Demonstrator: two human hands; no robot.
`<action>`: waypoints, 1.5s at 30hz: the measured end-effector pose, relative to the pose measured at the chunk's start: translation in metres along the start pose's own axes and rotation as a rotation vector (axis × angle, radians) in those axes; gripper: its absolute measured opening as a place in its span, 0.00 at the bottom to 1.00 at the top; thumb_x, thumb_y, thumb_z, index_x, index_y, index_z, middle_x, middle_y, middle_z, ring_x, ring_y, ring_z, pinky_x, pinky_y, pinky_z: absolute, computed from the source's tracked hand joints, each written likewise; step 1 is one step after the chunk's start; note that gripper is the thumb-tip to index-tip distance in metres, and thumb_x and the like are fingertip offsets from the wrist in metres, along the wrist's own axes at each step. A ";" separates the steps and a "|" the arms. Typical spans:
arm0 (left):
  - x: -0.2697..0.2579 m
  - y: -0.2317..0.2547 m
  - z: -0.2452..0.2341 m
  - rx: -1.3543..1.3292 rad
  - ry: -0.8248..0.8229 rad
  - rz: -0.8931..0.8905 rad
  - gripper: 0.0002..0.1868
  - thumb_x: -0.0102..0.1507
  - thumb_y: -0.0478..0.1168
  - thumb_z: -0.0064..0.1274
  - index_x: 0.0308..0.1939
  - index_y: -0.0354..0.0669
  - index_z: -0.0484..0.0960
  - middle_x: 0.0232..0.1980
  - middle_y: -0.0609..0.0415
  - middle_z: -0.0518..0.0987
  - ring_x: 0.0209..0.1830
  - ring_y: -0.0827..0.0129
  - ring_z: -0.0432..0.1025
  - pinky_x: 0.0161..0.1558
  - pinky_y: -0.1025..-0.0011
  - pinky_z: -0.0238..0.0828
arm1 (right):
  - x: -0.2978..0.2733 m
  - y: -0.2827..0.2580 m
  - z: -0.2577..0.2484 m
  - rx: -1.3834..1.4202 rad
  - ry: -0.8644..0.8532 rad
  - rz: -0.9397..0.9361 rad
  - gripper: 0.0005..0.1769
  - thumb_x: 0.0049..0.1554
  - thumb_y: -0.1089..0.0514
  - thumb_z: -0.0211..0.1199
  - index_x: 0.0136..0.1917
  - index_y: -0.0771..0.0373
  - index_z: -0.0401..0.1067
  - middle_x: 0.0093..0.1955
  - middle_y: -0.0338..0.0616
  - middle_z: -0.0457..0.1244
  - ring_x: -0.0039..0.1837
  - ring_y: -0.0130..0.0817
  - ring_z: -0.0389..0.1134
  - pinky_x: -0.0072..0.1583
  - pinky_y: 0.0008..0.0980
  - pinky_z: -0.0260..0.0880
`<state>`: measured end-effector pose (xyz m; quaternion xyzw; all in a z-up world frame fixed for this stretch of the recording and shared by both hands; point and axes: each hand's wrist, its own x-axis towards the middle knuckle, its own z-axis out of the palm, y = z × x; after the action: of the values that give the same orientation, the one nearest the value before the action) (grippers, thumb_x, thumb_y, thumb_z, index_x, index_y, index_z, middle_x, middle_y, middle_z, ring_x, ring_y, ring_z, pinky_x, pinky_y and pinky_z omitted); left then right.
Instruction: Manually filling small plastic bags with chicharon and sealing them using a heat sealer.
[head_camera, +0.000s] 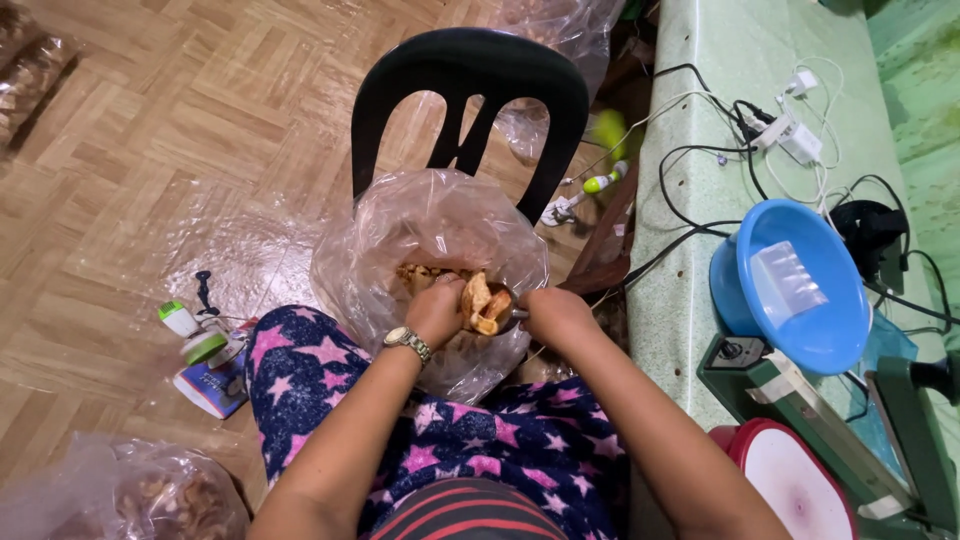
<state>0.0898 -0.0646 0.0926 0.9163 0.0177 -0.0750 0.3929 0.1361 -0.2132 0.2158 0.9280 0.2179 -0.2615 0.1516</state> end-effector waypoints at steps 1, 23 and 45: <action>0.001 -0.003 0.001 0.000 0.001 -0.001 0.21 0.49 0.35 0.43 0.47 0.43 0.72 0.54 0.54 0.67 0.48 0.53 0.69 0.49 0.62 0.68 | 0.001 -0.003 -0.003 0.000 0.001 -0.001 0.15 0.46 0.50 0.60 0.49 0.47 0.71 0.44 0.44 0.66 0.52 0.42 0.66 0.51 0.39 0.67; 0.012 -0.056 0.007 -0.247 0.218 -0.176 0.24 0.44 0.35 0.52 0.46 0.39 0.74 0.42 0.43 0.75 0.47 0.52 0.69 0.48 0.63 0.68 | 0.031 -0.004 0.091 0.841 0.019 0.077 0.23 0.46 0.60 0.59 0.55 0.67 0.65 0.52 0.62 0.61 0.58 0.54 0.61 0.54 0.45 0.65; -0.004 0.005 -0.017 -0.193 0.122 -0.049 0.27 0.48 0.36 0.49 0.53 0.47 0.70 0.52 0.48 0.71 0.51 0.54 0.68 0.50 0.62 0.66 | 0.048 -0.009 0.087 0.774 0.857 -0.336 0.25 0.45 0.64 0.61 0.56 0.53 0.65 0.53 0.47 0.59 0.56 0.48 0.62 0.54 0.39 0.65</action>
<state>0.0887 -0.0556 0.1077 0.8765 0.0710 -0.0268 0.4754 0.1319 -0.2244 0.1167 0.8913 0.2923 0.0553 -0.3421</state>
